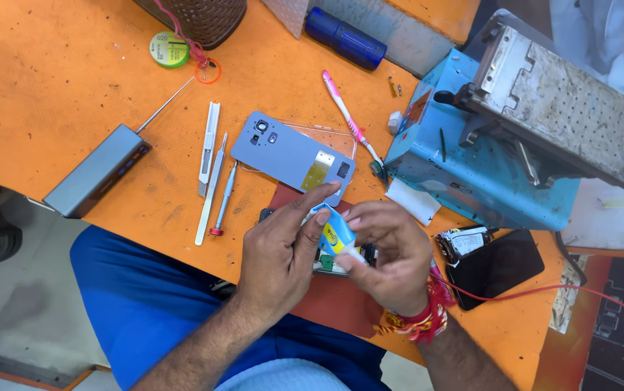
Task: The person unscrews and removes internal components from a mobile phone using a screwdriver and a plastic pry tool, then cleans the internal surface with a cloth.
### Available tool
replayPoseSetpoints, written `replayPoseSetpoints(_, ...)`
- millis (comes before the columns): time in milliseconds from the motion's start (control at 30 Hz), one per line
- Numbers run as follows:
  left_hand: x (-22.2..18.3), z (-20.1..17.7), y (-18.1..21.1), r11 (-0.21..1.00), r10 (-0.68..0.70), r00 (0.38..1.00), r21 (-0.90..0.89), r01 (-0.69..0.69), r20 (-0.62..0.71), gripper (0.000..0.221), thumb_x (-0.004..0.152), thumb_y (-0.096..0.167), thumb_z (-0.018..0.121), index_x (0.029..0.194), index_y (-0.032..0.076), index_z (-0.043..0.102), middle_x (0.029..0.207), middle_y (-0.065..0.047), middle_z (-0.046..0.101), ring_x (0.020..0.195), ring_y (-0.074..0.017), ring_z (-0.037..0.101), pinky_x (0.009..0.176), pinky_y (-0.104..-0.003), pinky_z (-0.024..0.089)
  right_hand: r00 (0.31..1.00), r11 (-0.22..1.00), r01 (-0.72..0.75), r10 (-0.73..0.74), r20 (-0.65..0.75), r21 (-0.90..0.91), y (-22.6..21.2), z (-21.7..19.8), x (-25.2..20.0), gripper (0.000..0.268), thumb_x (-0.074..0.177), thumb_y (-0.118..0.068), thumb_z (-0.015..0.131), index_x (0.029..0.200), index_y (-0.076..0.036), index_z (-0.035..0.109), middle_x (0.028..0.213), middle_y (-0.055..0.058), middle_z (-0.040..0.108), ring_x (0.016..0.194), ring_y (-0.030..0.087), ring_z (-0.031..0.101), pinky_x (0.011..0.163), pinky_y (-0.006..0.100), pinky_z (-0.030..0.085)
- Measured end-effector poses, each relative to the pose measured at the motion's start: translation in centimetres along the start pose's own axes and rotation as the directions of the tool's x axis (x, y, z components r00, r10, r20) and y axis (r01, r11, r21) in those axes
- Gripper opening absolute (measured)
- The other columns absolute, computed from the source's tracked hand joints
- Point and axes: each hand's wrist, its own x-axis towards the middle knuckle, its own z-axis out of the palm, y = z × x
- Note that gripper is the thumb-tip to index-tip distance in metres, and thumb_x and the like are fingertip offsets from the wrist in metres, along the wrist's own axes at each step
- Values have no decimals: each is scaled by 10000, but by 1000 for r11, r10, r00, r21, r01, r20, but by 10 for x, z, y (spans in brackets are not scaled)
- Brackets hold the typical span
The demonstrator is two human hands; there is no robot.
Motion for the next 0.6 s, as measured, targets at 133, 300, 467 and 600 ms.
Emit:
replayPoseSetpoints(133,0,-6,1,959,257,964,143,-245,-71,360,1080,214,580,1430,151,637,818,-84,639,717,-192,651,651,-356,533,989,876,150,-132,69,-458,0,1,-5,542,764,-112,924,1203,29,639,1135,121,713,937,135,738,795,250,623)
replayPoseSetpoints(300,-12,-14,11,849,496,868,211,-484,-6,518,1101,288,518,1555,46,455,937,-57,574,834,-246,543,785,-367,488,996,945,62,-81,-46,-321,16,-2,-15,408,880,-33,844,1220,52,635,1208,150,713,998,148,734,881,281,617)
replayPoseSetpoints(467,-14,-16,5,957,91,994,-282,-69,65,576,1026,424,532,1382,-26,485,829,-31,588,717,-111,557,626,-300,494,998,998,-48,50,43,-42,19,-7,-13,371,943,-11,794,1266,50,624,1244,161,700,1143,190,710,997,327,604)
replayPoseSetpoints(600,-19,-8,-17,960,-47,973,-260,107,228,492,1046,494,479,979,27,618,770,13,635,722,-52,562,605,-266,476,988,1000,-26,23,151,16,14,-5,-8,381,934,-76,815,1267,26,659,1201,130,698,1040,163,702,898,291,595)
